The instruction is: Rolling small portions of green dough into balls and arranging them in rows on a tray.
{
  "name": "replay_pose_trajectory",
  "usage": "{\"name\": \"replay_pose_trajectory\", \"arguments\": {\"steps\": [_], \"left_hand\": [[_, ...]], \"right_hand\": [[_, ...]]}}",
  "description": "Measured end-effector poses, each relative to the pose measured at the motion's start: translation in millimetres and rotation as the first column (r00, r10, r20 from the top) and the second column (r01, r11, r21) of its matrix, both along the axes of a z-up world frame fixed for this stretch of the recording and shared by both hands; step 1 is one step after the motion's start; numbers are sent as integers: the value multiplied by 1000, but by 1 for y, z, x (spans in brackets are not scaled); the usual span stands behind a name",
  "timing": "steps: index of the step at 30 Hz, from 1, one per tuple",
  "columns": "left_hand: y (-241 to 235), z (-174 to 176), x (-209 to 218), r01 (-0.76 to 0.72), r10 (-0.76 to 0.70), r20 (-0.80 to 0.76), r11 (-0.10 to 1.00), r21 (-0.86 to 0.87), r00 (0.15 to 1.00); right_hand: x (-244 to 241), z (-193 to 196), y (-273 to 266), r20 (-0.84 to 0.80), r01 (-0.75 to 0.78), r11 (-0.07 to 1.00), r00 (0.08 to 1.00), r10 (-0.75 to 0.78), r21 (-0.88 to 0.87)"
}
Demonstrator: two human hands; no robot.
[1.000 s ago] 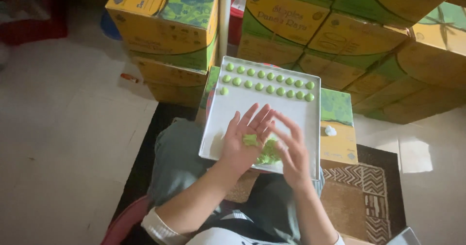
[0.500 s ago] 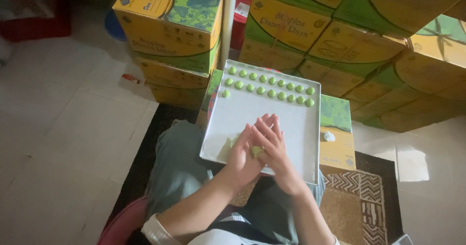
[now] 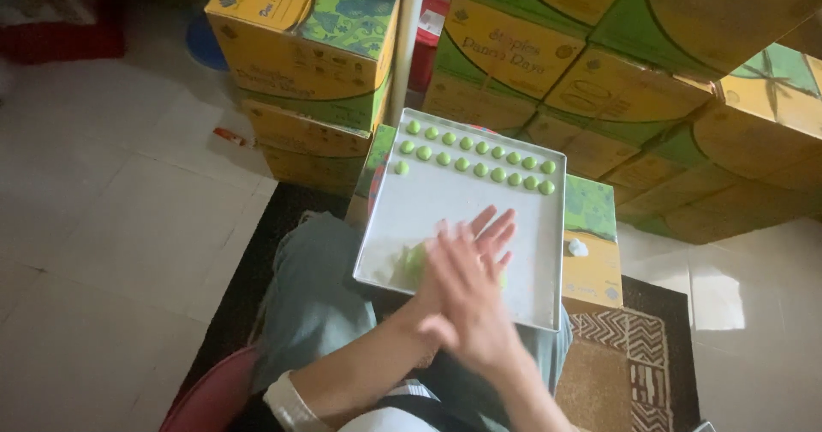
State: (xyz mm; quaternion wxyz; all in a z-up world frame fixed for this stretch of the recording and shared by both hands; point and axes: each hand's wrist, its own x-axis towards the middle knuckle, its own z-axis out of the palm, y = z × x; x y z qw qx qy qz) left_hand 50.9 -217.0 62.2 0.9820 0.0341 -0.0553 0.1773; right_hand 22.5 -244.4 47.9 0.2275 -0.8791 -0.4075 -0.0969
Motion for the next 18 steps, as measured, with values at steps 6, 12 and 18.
{"name": "replay_pose_trajectory", "arguments": {"steps": [6, 12, 18], "left_hand": [[-24, 9, 1, -439, 418, 227, 897, 48, 880], [41, -99, 16, 460, -629, 269, 742, 487, 729], [-37, -7, 10, -395, 413, 283, 911, -119, 866]], "right_hand": [[-2, 9, 10, 29, -65, 998, 997, 66, -11], [5, 7, 7, 58, -94, 994, 994, 97, -47], [0, -7, 2, 61, -109, 991, 992, 114, -81]]}}
